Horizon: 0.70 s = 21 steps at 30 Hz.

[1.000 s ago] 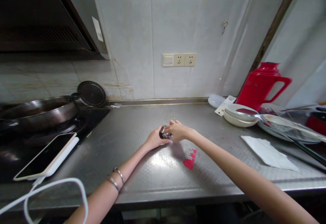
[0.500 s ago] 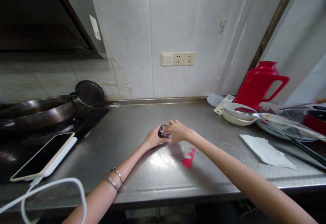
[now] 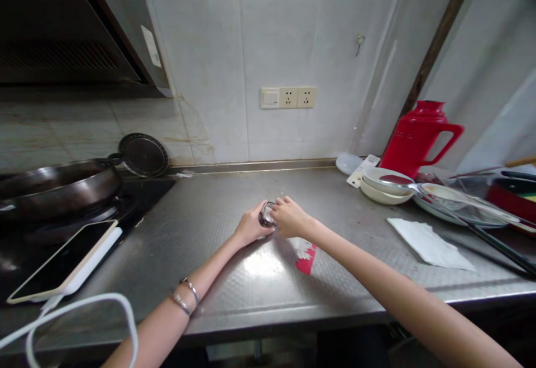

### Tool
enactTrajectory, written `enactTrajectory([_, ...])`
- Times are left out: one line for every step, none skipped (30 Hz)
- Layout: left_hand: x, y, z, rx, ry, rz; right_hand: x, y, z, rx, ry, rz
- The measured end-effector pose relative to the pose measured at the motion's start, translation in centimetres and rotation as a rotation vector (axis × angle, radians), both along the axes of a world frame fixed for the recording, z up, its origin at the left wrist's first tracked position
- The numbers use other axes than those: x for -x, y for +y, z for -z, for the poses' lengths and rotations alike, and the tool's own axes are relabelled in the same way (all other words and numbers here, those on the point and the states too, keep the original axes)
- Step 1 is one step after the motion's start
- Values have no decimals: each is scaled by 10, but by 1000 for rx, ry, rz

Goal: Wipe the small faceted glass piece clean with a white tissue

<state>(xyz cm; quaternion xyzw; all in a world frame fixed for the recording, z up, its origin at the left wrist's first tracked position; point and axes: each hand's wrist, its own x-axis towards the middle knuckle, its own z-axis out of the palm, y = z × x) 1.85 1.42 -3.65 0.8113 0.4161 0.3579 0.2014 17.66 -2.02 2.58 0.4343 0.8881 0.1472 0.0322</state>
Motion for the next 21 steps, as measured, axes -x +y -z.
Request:
enactTrajectory([0,0,0,-29,10,13,-1,-2,-1,18,18,10])
enactTrajectory([1,0,-1,-53,18,27,-3,-4,-2,40,39,20])
enactTrajectory([1,0,-1,-76,23,41,-5,-5,-3,60,64,28])
enactTrajectory([2,0,-1,-97,24,52,-7,-7,-4,73,92,30])
enactTrajectory([2,0,-1,-115,22,64,-10,-8,-6,78,119,22])
enactTrajectory([2,0,-1,-129,19,75,-13,-9,-7,75,140,1])
enactTrajectory([3,0,-1,-138,16,83,-16,-10,-8,66,153,-33])
enactTrajectory([3,0,-1,-142,15,87,-18,-11,-9,57,154,-79])
enactTrajectory([4,-1,-1,-143,18,90,-20,-12,-10,50,142,-128])
enactTrajectory([4,-1,-1,-144,26,92,-21,-12,-11,45,120,-173])
enactTrajectory([5,-1,-2,-144,37,94,-22,-13,-11,41,91,-206])
enactTrajectory([5,-1,-2,-146,48,93,-24,-14,-12,35,61,-227])
enactTrajectory([6,-1,-2,-148,56,91,-25,-14,-12,24,32,-232])
enactTrajectory([7,-1,-2,-151,61,88,-26,-14,-13,9,8,-227])
enactTrajectory([8,-1,-2,-156,62,87,-27,-13,-14,-10,-11,-217])
enactTrajectory([8,-1,-2,-163,56,85,-28,-13,-15,-30,-23,-203])
enactTrajectory([9,0,-2,-174,46,83,-30,-12,-16,-47,-28,-188])
enactTrajectory([9,1,-2,-187,34,81,-30,-12,-17,-60,-28,-174])
enactTrajectory([10,2,-2,-201,21,76,-30,-12,-16,-69,-23,-158])
enactTrajectory([10,2,-3,-216,7,67,-30,-13,-15,-73,-12,-141])
enactTrajectory([10,3,-3,-229,-5,56,-28,-13,-13,-73,7,-121])
